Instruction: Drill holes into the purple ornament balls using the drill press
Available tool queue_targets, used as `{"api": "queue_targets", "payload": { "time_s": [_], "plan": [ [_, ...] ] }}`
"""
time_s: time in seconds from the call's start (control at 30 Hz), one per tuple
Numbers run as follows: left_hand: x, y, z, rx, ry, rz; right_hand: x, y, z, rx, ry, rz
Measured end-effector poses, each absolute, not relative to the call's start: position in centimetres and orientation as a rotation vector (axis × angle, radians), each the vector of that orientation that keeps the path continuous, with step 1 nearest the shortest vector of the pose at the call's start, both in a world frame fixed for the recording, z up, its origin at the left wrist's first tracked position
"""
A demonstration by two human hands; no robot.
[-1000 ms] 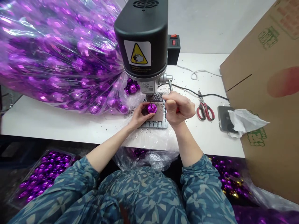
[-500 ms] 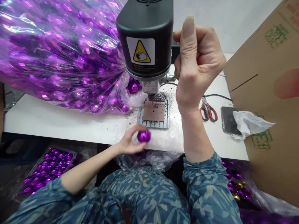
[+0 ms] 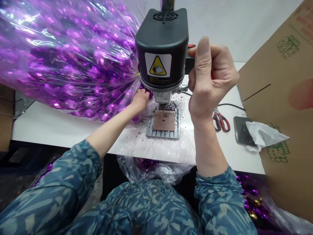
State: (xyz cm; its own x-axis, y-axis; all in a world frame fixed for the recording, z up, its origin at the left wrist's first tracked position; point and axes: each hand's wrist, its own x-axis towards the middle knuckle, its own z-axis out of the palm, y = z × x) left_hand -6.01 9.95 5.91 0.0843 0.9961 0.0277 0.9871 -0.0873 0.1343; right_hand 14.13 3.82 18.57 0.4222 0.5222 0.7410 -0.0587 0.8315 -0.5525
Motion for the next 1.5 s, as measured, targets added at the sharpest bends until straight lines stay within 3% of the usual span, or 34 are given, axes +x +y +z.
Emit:
{"api": "queue_targets", "payload": {
  "time_s": [0.17,0.33,0.4,0.67,1.5],
  "plan": [
    [-6.1,13.2,4.8,2.137,2.113,0.232,14.0,4.0,18.5,-0.475,-1.09,0.377],
    [-8.7,9.5,3.8,1.972,1.705,1.155,13.8,4.2,18.3,-0.414,-1.055,0.348],
    [-9.1,6.7,3.5,1.741,1.464,1.358,13.8,4.2,18.3,-0.416,-1.058,0.363],
    [-6.5,0.0,-0.6,1.094,1.072,1.117,13.3,4.4,18.4,-0.46,-1.045,0.295],
    [-1.5,0.8,-1.9,1.489,1.319,1.276,13.3,3.6,18.4,-0.41,-1.032,0.404]
  ]
}}
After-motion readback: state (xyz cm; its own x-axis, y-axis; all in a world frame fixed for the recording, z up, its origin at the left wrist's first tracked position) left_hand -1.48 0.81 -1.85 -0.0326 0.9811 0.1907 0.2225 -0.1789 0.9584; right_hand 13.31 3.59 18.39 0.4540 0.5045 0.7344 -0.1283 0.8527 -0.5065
